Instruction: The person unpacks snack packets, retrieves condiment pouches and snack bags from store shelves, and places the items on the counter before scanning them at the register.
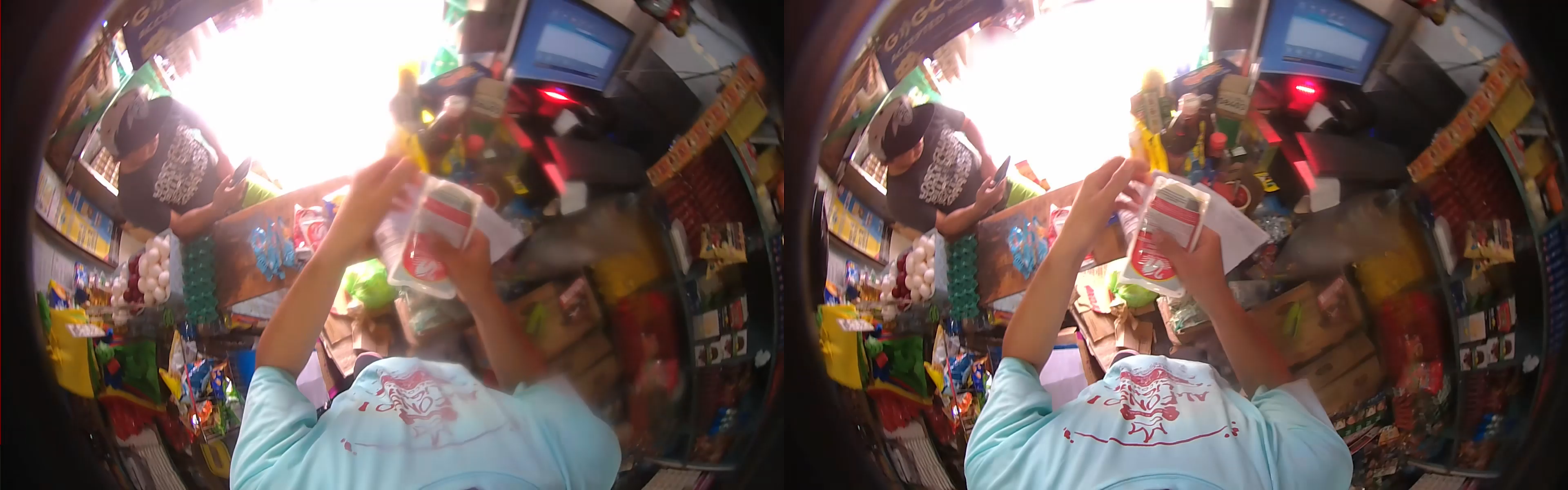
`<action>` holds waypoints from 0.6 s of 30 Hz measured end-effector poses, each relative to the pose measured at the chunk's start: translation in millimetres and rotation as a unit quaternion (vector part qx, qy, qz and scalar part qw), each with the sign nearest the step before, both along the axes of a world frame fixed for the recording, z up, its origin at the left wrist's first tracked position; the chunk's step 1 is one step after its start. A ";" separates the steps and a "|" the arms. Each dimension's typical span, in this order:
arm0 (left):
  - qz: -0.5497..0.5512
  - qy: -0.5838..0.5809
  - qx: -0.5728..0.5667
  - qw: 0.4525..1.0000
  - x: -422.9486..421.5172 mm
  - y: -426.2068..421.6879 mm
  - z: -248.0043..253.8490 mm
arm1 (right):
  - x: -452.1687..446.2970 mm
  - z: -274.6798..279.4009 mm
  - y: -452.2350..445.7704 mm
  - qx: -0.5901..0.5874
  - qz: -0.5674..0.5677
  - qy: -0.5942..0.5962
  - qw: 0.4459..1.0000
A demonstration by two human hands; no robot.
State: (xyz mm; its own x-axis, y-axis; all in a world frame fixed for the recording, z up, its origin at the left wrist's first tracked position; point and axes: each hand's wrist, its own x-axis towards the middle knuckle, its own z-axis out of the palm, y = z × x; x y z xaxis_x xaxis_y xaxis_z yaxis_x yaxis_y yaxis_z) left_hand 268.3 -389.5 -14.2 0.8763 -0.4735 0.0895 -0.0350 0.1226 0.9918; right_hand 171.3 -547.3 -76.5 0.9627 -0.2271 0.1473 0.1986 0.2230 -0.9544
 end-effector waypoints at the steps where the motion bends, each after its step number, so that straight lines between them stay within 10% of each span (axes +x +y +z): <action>1: -0.004 0.010 -0.002 1.000 0.6 -5.1 -12.1 | -1.4 3.5 -17.9 0.014 0.010 0.041 0.999; 8: -0.169 0.108 0.085 0.976 -32.9 -47.9 -77.4 | 18.8 14.0 -205.2 0.125 0.010 0.089 0.988; 18: -0.197 0.257 -0.079 0.943 -52.2 -161.5 -78.1 | 60.3 49.3 -294.2 0.108 0.010 0.175 0.979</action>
State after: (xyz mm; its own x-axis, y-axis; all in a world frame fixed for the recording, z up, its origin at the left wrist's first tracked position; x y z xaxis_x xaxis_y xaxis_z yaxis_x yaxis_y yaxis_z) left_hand 216.2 -551.0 -92.3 0.5816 -0.7880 -0.2020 0.5245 0.1736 0.8335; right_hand 231.7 -841.6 -27.2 0.9500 -0.1972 -0.2423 -0.1391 0.4274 -0.8933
